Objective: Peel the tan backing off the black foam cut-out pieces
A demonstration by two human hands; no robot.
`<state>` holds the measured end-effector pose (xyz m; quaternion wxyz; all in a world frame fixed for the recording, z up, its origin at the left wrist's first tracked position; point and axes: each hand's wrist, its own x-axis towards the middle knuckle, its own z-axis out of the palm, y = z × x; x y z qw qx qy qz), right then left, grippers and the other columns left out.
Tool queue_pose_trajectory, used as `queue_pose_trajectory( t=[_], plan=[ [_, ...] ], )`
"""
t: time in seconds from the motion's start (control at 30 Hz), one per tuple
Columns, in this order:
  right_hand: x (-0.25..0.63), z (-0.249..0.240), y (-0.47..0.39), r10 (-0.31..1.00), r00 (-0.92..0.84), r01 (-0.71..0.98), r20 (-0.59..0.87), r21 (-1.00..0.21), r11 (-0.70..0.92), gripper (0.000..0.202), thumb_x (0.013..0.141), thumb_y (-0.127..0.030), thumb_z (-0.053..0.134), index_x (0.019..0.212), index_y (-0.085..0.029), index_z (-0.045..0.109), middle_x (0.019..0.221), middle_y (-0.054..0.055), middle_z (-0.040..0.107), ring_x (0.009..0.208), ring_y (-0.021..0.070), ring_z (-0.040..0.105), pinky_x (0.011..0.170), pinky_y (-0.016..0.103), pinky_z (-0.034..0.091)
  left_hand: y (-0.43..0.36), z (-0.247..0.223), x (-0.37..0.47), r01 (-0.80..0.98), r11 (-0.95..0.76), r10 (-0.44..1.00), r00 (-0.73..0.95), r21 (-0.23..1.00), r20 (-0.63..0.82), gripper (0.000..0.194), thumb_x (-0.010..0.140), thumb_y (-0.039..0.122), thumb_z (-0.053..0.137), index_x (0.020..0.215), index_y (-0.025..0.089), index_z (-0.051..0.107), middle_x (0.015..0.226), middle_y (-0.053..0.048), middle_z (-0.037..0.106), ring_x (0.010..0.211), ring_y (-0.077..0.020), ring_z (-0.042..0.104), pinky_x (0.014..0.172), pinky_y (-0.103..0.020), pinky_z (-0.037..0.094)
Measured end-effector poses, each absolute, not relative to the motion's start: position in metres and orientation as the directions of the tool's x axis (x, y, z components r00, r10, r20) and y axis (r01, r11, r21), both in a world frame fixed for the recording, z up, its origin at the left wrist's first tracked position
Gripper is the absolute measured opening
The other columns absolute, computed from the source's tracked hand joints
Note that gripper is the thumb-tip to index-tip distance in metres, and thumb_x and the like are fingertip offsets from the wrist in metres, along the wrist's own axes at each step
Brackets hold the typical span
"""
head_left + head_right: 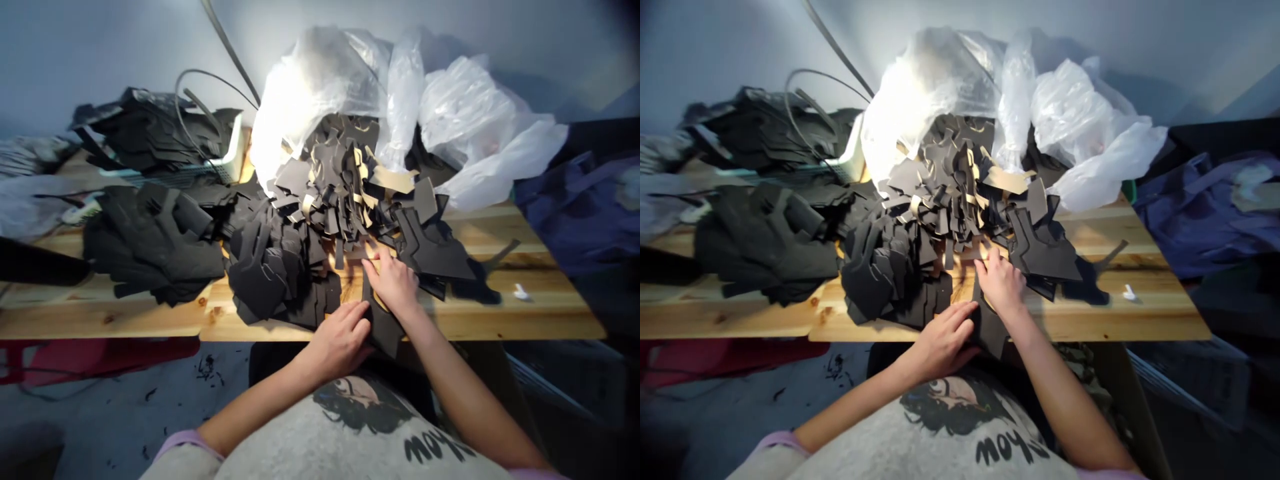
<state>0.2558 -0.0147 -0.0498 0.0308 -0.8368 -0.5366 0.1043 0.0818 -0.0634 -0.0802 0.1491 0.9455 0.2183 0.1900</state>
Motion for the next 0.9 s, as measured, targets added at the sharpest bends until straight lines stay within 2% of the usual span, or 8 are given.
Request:
queue_pose_trajectory(
  t=[0.1, 0.17, 0.3, 0.4, 0.5, 0.6, 0.73, 0.9],
  plan=[
    [0.252, -0.045, -0.009, 0.896, 0.410, 0.891, -0.167, -0.134, -0.433, 0.026, 0.104, -0.039, 0.046, 0.117, -0.021, 0.059, 0.102, 0.013, 0.074, 0.093, 0.0347, 0.072, 0.069, 0.033, 0.042, -0.064, -0.082, 0.088, 0.362, -0.880, 0.446, 0.852, 0.306, 0.274, 0.034, 0.088, 0.036, 0.071, 0.106, 0.010, 0.059, 0.135, -0.024, 0.059, 0.130, -0.0358, 0.056, 0.108, -0.047, 0.053],
    [0.259, -0.038, -0.013, 0.907, 0.377, 0.898, -0.186, -0.168, -0.407, 0.024, 0.104, -0.037, 0.045, 0.114, -0.023, 0.062, 0.101, 0.012, 0.074, 0.094, 0.0339, 0.072, 0.069, 0.033, 0.042, -0.065, -0.084, 0.089, 0.345, -0.903, 0.418, 0.840, 0.255, 0.346, 0.030, 0.093, 0.032, 0.066, 0.111, 0.008, 0.060, 0.129, -0.022, 0.064, 0.126, -0.0347, 0.060, 0.105, -0.046, 0.055],
    [0.290, -0.017, -0.046, 0.932, 0.336, 0.861, -0.139, -0.357, -0.363, 0.028, 0.098, -0.050, 0.053, 0.104, -0.024, 0.063, 0.084, 0.007, 0.073, 0.090, 0.0305, 0.071, 0.070, 0.032, 0.043, -0.066, -0.087, 0.086, 0.368, -0.890, 0.455, 0.730, 0.269, 0.510, 0.034, 0.102, 0.012, 0.040, 0.131, 0.006, 0.055, 0.121, -0.018, 0.069, 0.116, -0.0246, 0.068, 0.098, -0.035, 0.060],
    [0.311, -0.006, -0.081, 0.955, 0.248, 0.782, -0.161, -0.549, -0.296, 0.038, 0.090, -0.055, 0.061, 0.110, -0.024, 0.060, 0.080, 0.003, 0.071, 0.078, 0.0259, 0.069, 0.072, 0.033, 0.046, -0.067, -0.087, 0.089, 0.397, -0.871, 0.488, 0.649, 0.289, 0.584, 0.038, 0.101, 0.005, 0.034, 0.134, 0.005, 0.053, 0.117, -0.018, 0.071, 0.108, -0.0212, 0.072, 0.092, -0.029, 0.062],
    [0.323, -0.003, -0.105, 0.992, 0.057, 0.651, -0.111, -0.750, -0.121, 0.035, 0.088, -0.047, 0.062, 0.113, -0.024, 0.060, 0.104, 0.005, 0.071, 0.095, 0.0235, 0.068, 0.083, 0.033, 0.050, -0.068, -0.081, 0.096, 0.349, -0.905, 0.419, 0.639, 0.242, 0.645, 0.032, 0.104, 0.013, 0.042, 0.131, 0.004, 0.055, 0.119, -0.020, 0.070, 0.112, -0.0243, 0.070, 0.094, -0.032, 0.062],
    [0.344, 0.003, -0.115, 0.985, 0.170, 0.538, 0.015, -0.839, -0.080, 0.031, 0.089, -0.042, 0.060, 0.114, -0.024, 0.059, 0.104, 0.005, 0.069, 0.094, 0.0211, 0.067, 0.080, 0.030, 0.051, -0.064, -0.065, 0.092, 0.275, -0.930, 0.366, 0.673, 0.242, 0.643, 0.039, 0.102, 0.034, 0.055, 0.130, 0.006, 0.056, 0.122, -0.020, 0.068, 0.115, -0.0248, 0.068, 0.096, -0.033, 0.061],
    [0.396, 0.009, -0.110, 0.916, 0.388, 0.578, 0.100, -0.801, -0.157, 0.040, 0.083, -0.048, 0.064, 0.117, -0.026, 0.060, 0.085, 0.004, 0.066, 0.073, 0.0225, 0.062, 0.063, 0.032, 0.047, -0.045, -0.035, 0.050, 0.475, -0.840, 0.527, 0.596, 0.263, 0.607, 0.043, 0.097, 0.028, 0.064, 0.137, 0.013, 0.054, 0.134, -0.019, 0.060, 0.124, -0.0264, 0.062, 0.101, -0.038, 0.058],
    [0.419, 0.003, -0.093, 0.737, 0.590, 0.779, 0.330, -0.473, -0.412, 0.040, 0.085, -0.040, 0.064, 0.121, -0.024, 0.064, 0.098, 0.018, 0.071, 0.080, 0.0279, 0.064, 0.065, 0.040, 0.041, -0.024, -0.025, -0.024, 0.768, -0.577, 0.772, 0.404, 0.276, 0.491, 0.061, 0.093, 0.040, 0.069, 0.145, 0.017, 0.046, 0.144, -0.020, 0.050, 0.132, -0.0342, 0.055, 0.108, -0.052, 0.051]
  ],
)
